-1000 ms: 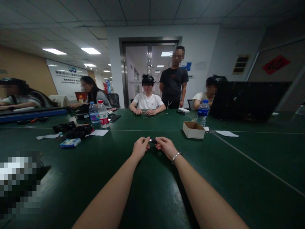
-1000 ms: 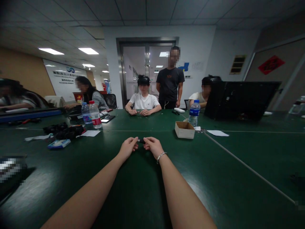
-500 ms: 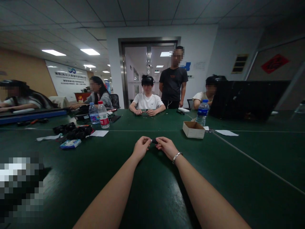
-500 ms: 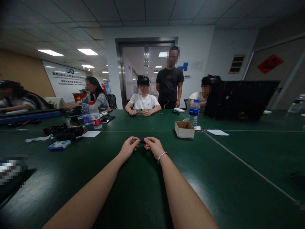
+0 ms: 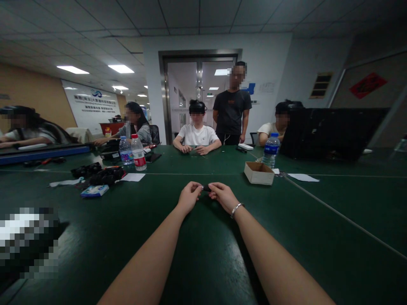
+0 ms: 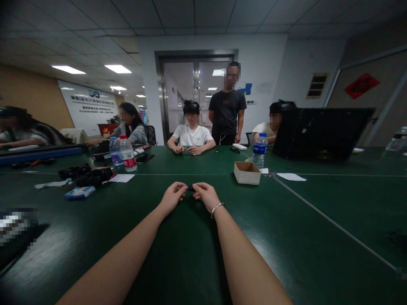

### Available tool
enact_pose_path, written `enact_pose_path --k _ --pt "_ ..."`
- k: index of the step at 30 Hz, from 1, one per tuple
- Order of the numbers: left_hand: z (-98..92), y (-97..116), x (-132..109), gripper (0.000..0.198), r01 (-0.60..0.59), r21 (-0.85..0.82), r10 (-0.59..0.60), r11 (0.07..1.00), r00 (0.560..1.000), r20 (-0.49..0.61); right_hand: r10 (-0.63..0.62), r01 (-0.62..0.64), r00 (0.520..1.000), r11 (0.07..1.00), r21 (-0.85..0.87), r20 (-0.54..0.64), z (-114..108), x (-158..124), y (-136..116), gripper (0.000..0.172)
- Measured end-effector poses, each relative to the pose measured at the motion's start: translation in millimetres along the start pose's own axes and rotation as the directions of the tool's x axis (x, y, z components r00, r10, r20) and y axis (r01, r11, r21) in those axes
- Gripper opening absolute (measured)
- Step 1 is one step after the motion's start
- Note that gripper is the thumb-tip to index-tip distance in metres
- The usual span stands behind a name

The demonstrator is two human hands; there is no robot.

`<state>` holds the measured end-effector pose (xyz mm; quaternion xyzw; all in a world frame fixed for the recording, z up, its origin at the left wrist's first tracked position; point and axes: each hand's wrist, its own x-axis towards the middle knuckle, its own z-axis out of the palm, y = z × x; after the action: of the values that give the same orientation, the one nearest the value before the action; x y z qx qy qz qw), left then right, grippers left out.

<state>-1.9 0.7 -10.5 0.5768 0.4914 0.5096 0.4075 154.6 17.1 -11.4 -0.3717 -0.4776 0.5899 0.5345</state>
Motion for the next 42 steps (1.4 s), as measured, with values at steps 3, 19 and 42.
enact_pose_path --k 3,19,42 --pt "0.1 -1.5 1.0 0.019 -0.002 0.006 0.002 1.000 1.000 0.002 0.001 -0.001 1.000 1.000 -0.005 -0.002 -0.6 1.0 0.5 0.024" --pt "-0.4 2.1 -2.5 0.025 -0.057 0.006 0.057 0.998 0.998 0.007 0.004 -0.004 1.000 1.000 0.000 -0.001 -0.6 0.2 0.5 0.020" --pt "1.8 1.0 -1.2 0.032 -0.027 -0.022 0.027 0.999 1.000 0.002 -0.008 0.009 1.000 0.999 -0.039 0.026 -4.2 5.6 6.0 0.026"
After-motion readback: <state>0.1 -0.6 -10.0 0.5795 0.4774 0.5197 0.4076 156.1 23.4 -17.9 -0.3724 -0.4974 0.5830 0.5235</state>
